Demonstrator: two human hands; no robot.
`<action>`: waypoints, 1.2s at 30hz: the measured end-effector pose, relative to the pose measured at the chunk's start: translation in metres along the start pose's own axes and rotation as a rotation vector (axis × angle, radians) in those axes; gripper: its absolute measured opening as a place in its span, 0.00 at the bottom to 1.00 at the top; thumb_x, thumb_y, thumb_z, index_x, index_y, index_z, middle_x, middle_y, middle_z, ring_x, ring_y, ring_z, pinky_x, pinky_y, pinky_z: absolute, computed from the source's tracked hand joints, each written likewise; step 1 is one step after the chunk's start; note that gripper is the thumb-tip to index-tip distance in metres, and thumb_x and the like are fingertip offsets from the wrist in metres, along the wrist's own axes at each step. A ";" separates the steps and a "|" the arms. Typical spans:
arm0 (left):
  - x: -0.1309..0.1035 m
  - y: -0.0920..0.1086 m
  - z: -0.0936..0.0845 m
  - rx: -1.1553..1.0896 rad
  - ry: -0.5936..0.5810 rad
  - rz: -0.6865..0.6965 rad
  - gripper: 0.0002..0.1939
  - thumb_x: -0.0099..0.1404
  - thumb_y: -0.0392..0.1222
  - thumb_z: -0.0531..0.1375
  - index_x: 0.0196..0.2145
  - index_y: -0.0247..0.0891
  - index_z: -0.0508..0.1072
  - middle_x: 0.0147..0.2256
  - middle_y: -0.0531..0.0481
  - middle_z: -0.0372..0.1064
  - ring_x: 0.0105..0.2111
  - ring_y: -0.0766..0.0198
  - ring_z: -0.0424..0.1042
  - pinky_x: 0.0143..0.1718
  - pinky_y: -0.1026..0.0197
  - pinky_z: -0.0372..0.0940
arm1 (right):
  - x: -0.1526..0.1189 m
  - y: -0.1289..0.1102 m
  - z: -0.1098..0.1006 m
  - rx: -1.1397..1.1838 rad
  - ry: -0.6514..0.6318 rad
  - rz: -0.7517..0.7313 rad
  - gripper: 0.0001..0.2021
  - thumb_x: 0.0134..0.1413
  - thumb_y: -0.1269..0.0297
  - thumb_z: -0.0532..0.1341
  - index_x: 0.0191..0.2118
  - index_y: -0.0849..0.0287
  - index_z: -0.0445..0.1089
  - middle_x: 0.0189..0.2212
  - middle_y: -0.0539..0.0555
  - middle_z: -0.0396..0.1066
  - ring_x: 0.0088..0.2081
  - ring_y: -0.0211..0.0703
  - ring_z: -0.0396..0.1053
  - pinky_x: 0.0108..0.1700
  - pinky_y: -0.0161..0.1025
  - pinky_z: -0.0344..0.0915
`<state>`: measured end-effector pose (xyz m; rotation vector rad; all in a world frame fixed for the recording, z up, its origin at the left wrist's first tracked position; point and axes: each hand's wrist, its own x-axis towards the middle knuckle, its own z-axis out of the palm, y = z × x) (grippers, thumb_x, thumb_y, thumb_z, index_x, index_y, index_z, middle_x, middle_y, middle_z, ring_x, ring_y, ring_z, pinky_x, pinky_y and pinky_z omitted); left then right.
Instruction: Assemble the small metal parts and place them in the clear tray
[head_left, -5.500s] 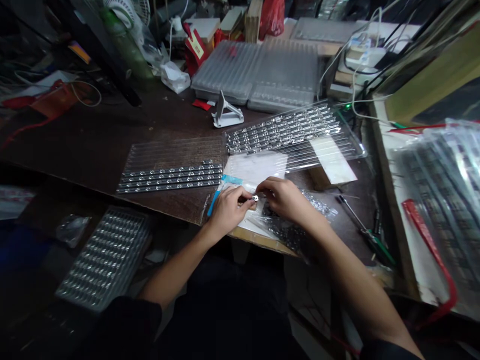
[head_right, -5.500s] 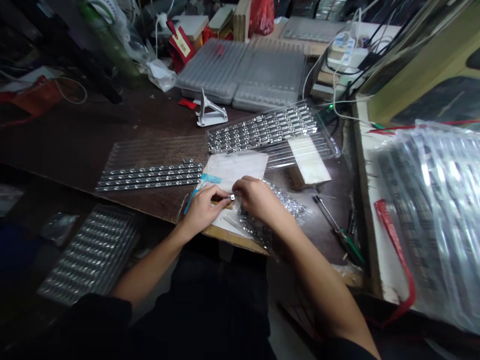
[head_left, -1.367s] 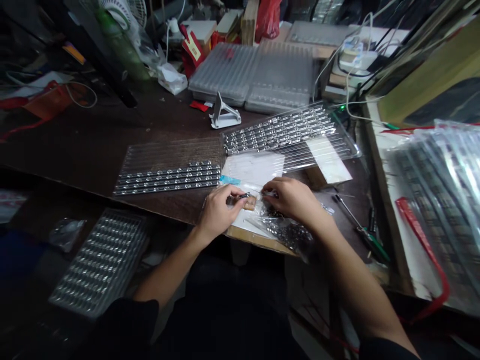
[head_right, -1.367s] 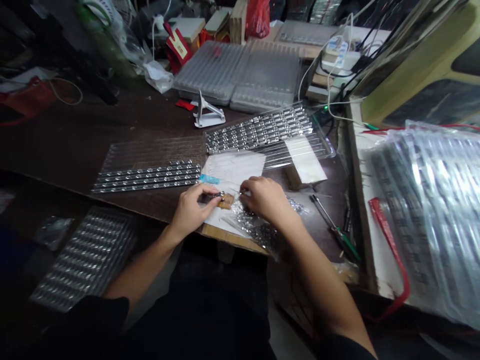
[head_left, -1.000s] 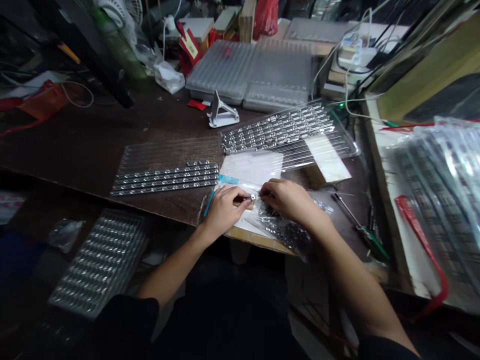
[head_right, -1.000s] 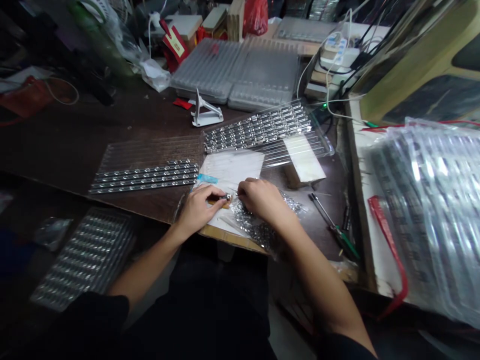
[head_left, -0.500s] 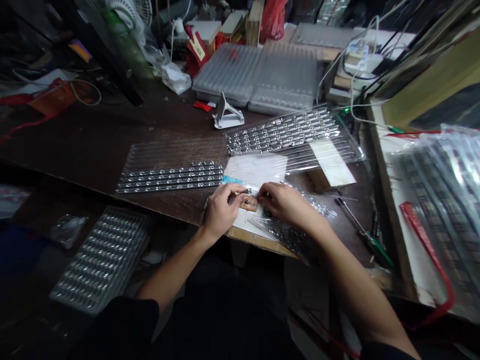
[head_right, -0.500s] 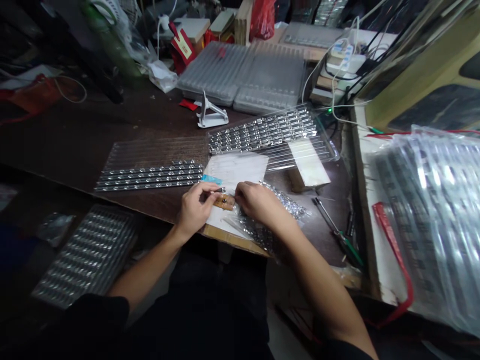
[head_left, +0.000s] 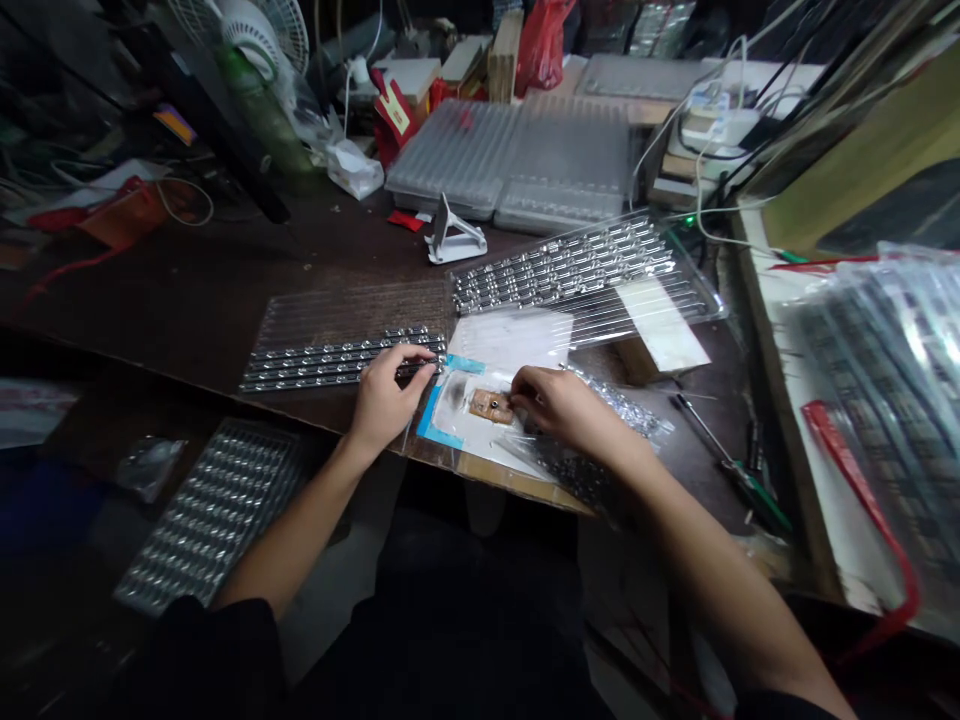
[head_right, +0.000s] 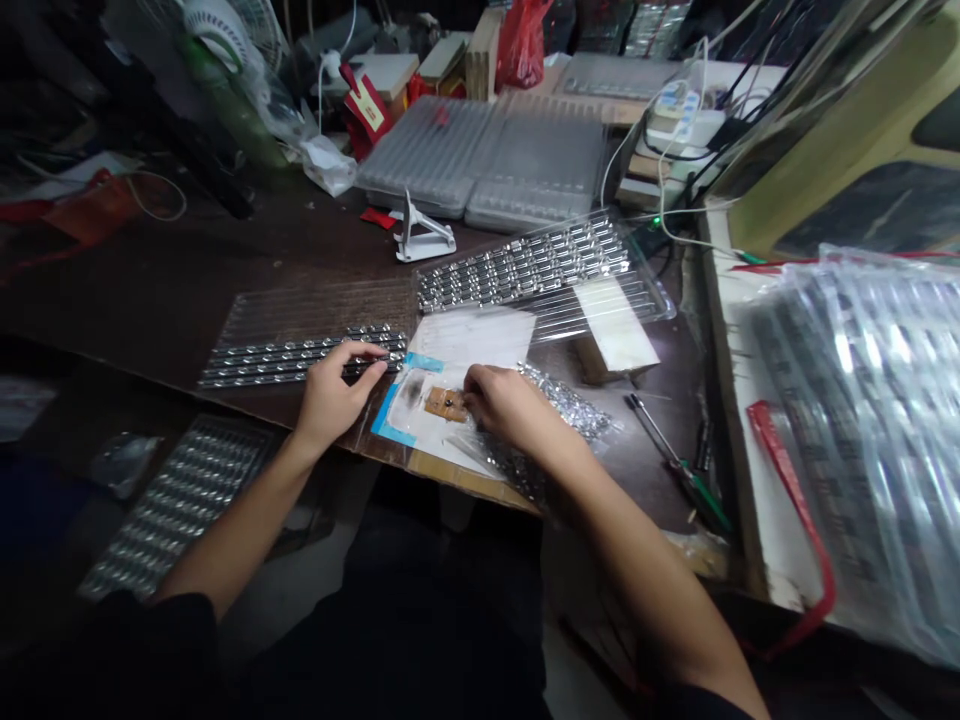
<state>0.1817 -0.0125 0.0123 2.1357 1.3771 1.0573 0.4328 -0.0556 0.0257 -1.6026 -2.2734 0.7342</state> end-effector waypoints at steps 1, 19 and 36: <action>0.004 -0.002 -0.002 0.018 0.004 0.008 0.06 0.66 0.40 0.60 0.39 0.38 0.75 0.40 0.48 0.77 0.42 0.58 0.75 0.48 0.57 0.67 | 0.001 -0.001 0.003 0.058 0.026 -0.039 0.07 0.61 0.73 0.59 0.41 0.63 0.74 0.37 0.57 0.76 0.37 0.43 0.72 0.39 0.34 0.63; 0.079 -0.037 0.004 0.152 -0.233 0.038 0.07 0.63 0.43 0.62 0.34 0.39 0.79 0.36 0.49 0.79 0.38 0.57 0.76 0.44 0.58 0.67 | 0.001 -0.016 0.019 -0.247 -0.034 -0.094 0.09 0.63 0.75 0.56 0.43 0.62 0.73 0.40 0.57 0.72 0.39 0.44 0.69 0.39 0.36 0.60; 0.094 -0.047 -0.005 0.477 -0.384 0.047 0.08 0.62 0.43 0.59 0.32 0.42 0.78 0.39 0.48 0.77 0.42 0.53 0.74 0.49 0.53 0.65 | -0.006 -0.024 0.004 -0.186 -0.063 -0.150 0.14 0.67 0.70 0.54 0.53 0.56 0.72 0.43 0.56 0.72 0.38 0.41 0.71 0.36 0.35 0.59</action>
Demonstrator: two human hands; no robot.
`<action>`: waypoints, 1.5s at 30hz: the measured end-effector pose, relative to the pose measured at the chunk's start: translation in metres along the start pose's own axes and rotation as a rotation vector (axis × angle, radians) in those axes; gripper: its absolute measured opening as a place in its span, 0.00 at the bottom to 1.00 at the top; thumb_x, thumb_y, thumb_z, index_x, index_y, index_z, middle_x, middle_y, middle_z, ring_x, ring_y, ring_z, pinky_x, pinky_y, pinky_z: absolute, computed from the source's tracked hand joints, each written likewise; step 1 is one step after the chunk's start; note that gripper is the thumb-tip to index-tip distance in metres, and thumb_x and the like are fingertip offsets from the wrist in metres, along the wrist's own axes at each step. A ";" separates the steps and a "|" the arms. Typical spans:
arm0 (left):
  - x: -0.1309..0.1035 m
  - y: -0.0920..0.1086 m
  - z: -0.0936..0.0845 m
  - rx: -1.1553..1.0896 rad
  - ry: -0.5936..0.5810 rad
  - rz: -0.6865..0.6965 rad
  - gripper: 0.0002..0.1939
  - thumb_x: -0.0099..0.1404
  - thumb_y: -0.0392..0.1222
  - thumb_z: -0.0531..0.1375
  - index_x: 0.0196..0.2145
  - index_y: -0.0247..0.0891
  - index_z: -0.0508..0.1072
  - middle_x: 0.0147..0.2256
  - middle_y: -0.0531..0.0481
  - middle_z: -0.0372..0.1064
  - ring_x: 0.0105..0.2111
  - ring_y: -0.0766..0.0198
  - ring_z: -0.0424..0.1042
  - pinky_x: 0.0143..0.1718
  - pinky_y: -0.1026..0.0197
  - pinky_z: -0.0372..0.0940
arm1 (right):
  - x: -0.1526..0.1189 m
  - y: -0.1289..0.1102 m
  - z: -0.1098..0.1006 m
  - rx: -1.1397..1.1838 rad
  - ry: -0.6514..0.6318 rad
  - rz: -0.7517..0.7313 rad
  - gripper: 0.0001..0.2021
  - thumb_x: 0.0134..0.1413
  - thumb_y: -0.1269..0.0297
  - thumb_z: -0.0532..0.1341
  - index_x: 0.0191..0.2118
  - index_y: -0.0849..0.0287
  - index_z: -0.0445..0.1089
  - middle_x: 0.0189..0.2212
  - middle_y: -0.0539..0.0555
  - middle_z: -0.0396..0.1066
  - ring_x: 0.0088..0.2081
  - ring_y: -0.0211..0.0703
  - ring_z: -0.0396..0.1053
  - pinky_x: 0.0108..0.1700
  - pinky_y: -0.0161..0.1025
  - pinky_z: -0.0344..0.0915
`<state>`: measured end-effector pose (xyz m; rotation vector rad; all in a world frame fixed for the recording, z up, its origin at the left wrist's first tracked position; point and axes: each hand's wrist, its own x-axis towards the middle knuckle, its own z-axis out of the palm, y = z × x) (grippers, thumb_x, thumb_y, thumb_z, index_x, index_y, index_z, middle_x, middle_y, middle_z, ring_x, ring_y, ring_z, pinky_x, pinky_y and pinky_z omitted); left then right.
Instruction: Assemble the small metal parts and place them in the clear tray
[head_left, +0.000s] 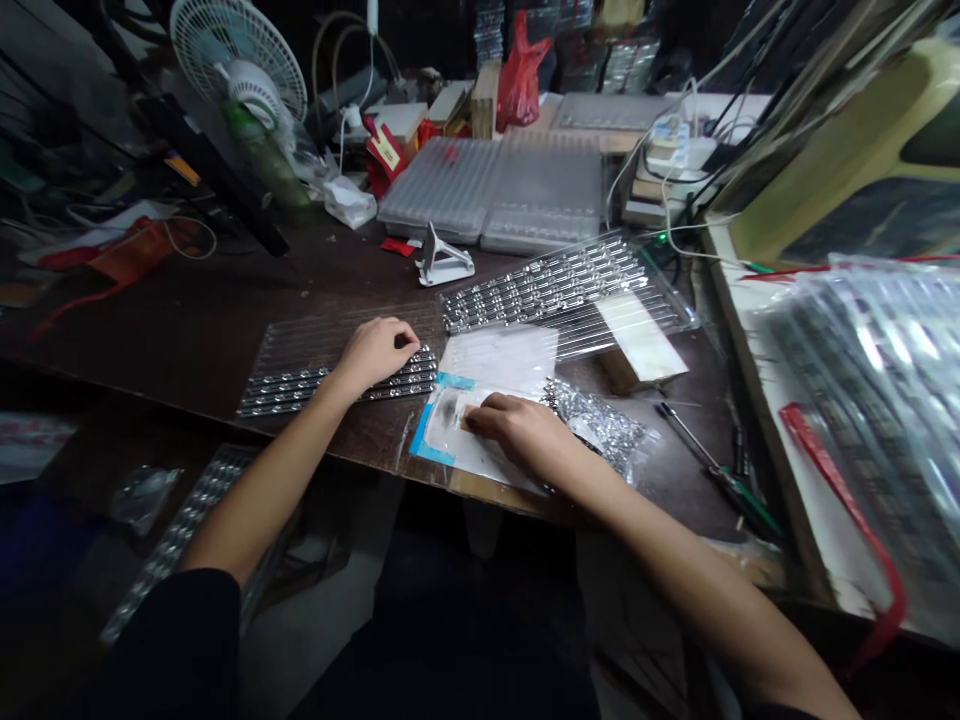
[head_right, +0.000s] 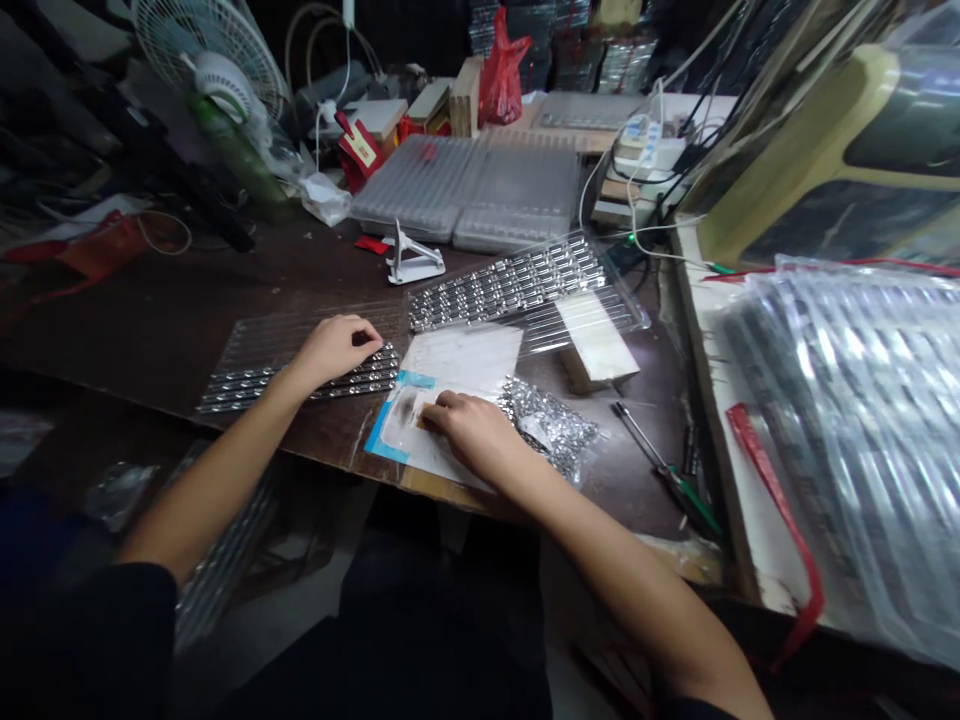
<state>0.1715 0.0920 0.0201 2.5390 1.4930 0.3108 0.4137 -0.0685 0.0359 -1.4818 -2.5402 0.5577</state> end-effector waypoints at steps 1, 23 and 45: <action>-0.001 -0.001 -0.003 0.037 -0.015 -0.011 0.08 0.61 0.43 0.59 0.33 0.42 0.78 0.39 0.47 0.77 0.42 0.52 0.74 0.49 0.52 0.65 | -0.002 0.004 -0.004 0.018 0.010 0.007 0.13 0.66 0.68 0.55 0.52 0.56 0.73 0.44 0.56 0.72 0.38 0.40 0.71 0.35 0.35 0.59; 0.051 0.118 0.028 -0.256 0.185 0.248 0.02 0.64 0.36 0.61 0.35 0.36 0.74 0.40 0.44 0.73 0.43 0.54 0.71 0.47 0.53 0.65 | -0.022 0.024 -0.023 -0.051 -0.125 0.252 0.04 0.54 0.68 0.65 0.35 0.55 0.78 0.36 0.57 0.79 0.36 0.49 0.76 0.31 0.36 0.61; -0.089 0.092 0.044 -0.700 0.119 0.044 0.06 0.65 0.39 0.59 0.39 0.40 0.75 0.40 0.47 0.77 0.39 0.59 0.75 0.43 0.57 0.70 | -0.005 0.031 -0.008 0.196 0.099 0.098 0.09 0.61 0.71 0.58 0.41 0.61 0.77 0.38 0.56 0.76 0.37 0.41 0.73 0.40 0.34 0.64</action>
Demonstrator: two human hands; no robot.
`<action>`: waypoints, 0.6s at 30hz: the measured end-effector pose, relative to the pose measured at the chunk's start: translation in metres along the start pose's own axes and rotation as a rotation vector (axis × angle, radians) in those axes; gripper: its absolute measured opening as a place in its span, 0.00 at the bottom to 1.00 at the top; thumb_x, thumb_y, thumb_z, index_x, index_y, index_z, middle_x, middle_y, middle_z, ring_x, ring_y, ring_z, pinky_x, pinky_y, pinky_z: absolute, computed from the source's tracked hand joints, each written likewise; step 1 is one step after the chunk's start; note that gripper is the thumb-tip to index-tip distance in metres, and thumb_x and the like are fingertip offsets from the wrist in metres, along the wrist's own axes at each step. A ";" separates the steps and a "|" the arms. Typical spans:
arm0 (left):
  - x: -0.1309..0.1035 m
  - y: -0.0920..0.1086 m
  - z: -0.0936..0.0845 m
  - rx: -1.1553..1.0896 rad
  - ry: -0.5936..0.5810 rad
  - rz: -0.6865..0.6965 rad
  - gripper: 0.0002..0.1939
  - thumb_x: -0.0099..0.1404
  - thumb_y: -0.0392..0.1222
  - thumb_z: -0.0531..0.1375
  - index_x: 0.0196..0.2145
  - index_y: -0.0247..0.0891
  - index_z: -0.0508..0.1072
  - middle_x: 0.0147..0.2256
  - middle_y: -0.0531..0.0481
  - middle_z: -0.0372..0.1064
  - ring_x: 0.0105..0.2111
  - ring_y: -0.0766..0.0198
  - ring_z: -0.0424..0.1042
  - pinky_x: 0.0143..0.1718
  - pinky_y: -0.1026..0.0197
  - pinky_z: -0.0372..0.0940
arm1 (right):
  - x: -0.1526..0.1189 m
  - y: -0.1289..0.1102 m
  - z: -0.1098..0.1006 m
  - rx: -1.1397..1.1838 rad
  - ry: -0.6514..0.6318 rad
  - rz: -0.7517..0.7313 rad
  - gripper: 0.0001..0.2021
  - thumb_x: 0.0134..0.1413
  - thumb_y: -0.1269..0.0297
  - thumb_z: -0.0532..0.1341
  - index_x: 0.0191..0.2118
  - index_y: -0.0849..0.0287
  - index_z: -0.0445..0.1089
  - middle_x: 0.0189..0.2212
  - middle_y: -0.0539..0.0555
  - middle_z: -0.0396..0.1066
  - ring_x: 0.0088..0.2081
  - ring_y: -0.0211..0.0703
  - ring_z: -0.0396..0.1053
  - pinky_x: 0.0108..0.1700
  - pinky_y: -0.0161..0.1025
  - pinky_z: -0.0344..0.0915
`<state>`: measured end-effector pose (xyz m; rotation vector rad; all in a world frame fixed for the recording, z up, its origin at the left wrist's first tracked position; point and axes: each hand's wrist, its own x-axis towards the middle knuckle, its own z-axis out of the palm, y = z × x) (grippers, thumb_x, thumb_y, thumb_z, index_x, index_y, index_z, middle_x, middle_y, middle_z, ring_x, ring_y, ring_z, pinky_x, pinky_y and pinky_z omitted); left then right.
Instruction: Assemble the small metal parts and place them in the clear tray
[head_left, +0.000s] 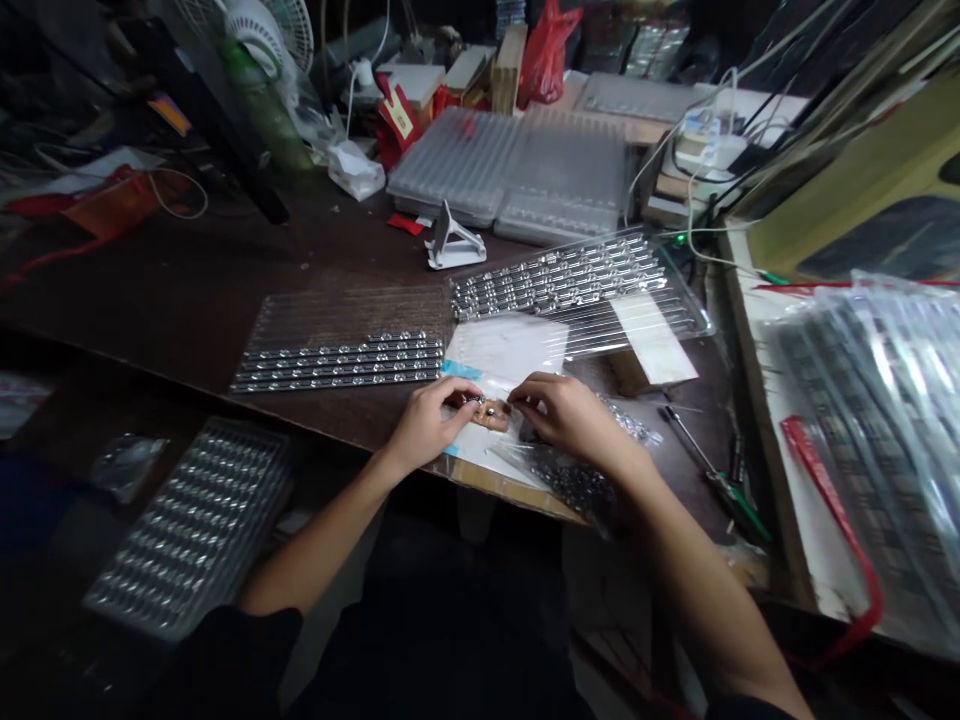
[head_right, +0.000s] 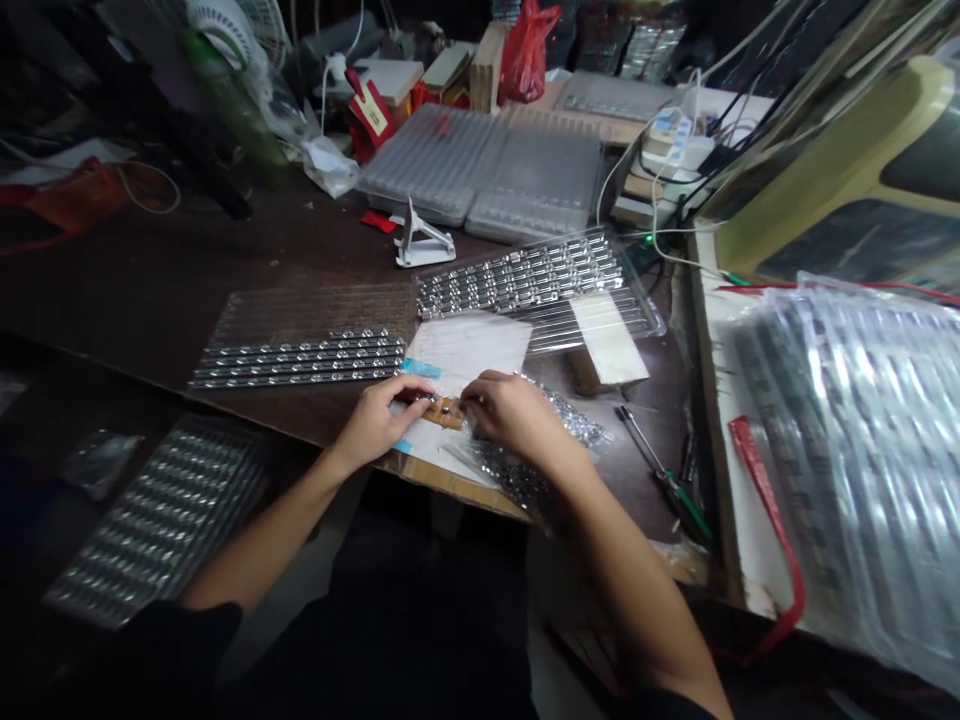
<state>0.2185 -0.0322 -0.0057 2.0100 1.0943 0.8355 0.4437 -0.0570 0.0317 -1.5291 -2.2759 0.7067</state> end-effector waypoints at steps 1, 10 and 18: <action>0.000 0.000 0.000 0.004 -0.007 0.011 0.06 0.65 0.39 0.59 0.39 0.40 0.75 0.39 0.47 0.77 0.38 0.59 0.75 0.43 0.58 0.70 | 0.001 -0.001 0.001 0.019 0.008 -0.009 0.09 0.60 0.72 0.59 0.41 0.61 0.77 0.38 0.55 0.77 0.36 0.41 0.73 0.39 0.34 0.64; -0.001 0.000 0.001 0.043 -0.071 0.080 0.05 0.66 0.39 0.61 0.38 0.41 0.78 0.39 0.48 0.78 0.41 0.58 0.76 0.46 0.55 0.69 | 0.004 -0.003 0.005 0.050 0.039 -0.006 0.10 0.59 0.74 0.59 0.41 0.61 0.77 0.39 0.56 0.77 0.38 0.41 0.73 0.40 0.34 0.64; -0.003 0.000 0.004 0.097 -0.075 0.116 0.07 0.66 0.37 0.61 0.39 0.43 0.79 0.38 0.48 0.78 0.40 0.57 0.75 0.45 0.54 0.69 | 0.005 -0.008 0.015 -0.020 0.047 0.054 0.09 0.62 0.70 0.59 0.42 0.60 0.77 0.39 0.57 0.77 0.37 0.42 0.73 0.40 0.34 0.64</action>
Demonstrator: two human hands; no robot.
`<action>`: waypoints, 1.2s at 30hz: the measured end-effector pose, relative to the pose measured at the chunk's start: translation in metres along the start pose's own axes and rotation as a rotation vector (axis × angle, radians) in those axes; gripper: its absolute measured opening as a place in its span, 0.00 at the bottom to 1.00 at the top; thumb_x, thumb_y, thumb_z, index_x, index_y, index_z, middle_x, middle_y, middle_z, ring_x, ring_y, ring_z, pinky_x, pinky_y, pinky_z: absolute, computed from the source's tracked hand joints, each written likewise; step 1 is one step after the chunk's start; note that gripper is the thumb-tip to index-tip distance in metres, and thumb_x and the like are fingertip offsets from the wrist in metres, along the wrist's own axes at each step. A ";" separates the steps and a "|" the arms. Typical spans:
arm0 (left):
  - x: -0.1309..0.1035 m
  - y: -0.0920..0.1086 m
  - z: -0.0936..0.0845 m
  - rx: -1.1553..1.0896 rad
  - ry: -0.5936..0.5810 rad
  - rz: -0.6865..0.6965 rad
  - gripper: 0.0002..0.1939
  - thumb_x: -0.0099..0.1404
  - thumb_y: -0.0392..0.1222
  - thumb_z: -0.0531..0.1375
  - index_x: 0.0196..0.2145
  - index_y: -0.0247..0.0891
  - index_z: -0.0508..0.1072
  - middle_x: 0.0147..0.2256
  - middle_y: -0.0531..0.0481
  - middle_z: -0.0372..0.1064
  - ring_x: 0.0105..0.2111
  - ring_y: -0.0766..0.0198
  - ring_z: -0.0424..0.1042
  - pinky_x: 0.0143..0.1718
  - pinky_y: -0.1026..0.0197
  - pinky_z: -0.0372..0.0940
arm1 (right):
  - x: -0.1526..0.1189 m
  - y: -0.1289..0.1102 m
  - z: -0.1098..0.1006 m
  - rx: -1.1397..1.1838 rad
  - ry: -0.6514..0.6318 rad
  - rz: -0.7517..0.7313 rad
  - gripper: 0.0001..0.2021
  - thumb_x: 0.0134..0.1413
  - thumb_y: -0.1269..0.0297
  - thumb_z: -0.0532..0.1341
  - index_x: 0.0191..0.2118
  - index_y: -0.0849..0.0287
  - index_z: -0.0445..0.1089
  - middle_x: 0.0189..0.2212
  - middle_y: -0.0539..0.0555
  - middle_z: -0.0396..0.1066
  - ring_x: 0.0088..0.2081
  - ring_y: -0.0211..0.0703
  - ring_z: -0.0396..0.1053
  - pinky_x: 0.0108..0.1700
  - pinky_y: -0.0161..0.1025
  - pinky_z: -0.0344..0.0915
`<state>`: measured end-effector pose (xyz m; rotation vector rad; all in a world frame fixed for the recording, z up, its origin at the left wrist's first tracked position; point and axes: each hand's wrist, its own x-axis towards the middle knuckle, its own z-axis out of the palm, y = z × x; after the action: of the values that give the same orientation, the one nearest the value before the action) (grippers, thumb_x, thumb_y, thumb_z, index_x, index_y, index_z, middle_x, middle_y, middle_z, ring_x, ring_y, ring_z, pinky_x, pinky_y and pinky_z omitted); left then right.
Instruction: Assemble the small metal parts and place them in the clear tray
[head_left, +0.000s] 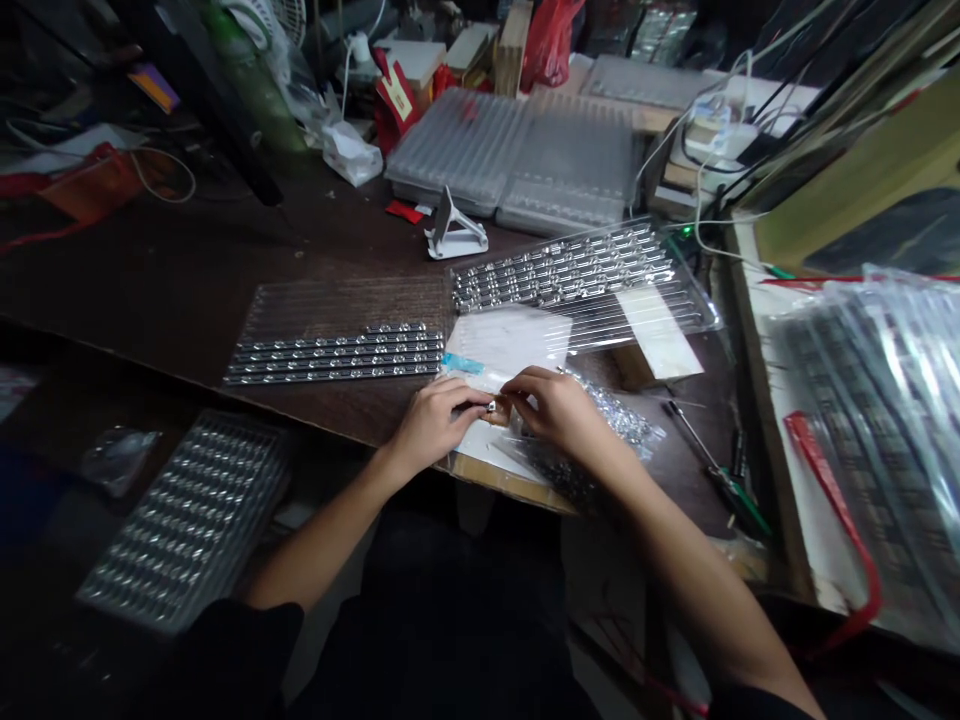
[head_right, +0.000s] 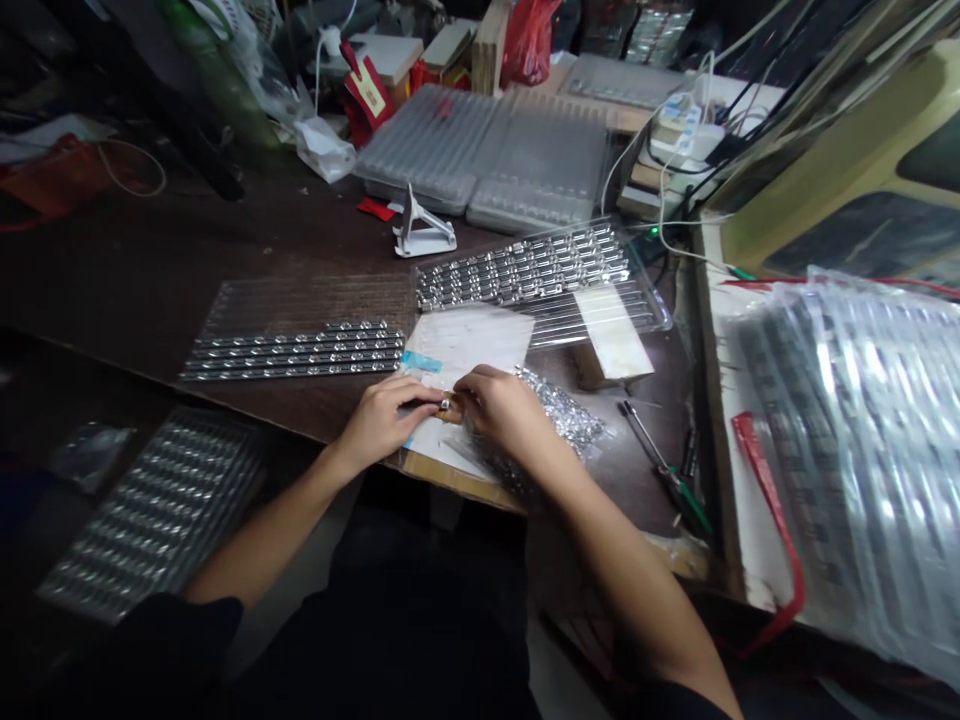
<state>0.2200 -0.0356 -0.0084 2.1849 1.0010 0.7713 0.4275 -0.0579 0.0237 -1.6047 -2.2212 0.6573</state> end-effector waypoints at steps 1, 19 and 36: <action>0.000 0.000 0.000 -0.002 -0.002 0.000 0.07 0.66 0.37 0.61 0.39 0.43 0.79 0.38 0.48 0.78 0.40 0.57 0.75 0.45 0.53 0.69 | 0.000 -0.002 0.002 -0.020 -0.003 0.019 0.09 0.62 0.69 0.59 0.43 0.60 0.77 0.39 0.57 0.76 0.37 0.42 0.74 0.40 0.34 0.64; -0.013 -0.007 0.001 0.157 0.093 -0.058 0.07 0.67 0.38 0.60 0.42 0.42 0.75 0.42 0.48 0.77 0.44 0.56 0.73 0.47 0.55 0.67 | -0.005 -0.027 0.006 -0.278 -0.154 -0.138 0.14 0.70 0.66 0.52 0.51 0.59 0.73 0.42 0.59 0.73 0.41 0.46 0.71 0.41 0.39 0.64; 0.008 0.019 0.022 0.035 0.108 -0.027 0.02 0.63 0.36 0.64 0.36 0.39 0.74 0.36 0.48 0.77 0.39 0.57 0.73 0.43 0.55 0.66 | -0.016 0.000 -0.024 -0.419 -0.163 0.232 0.10 0.63 0.68 0.55 0.36 0.59 0.75 0.36 0.63 0.77 0.36 0.54 0.75 0.34 0.41 0.64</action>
<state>0.2485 -0.0451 -0.0067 2.1737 1.1028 0.8731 0.4447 -0.0691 0.0442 -2.1040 -2.4319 0.4073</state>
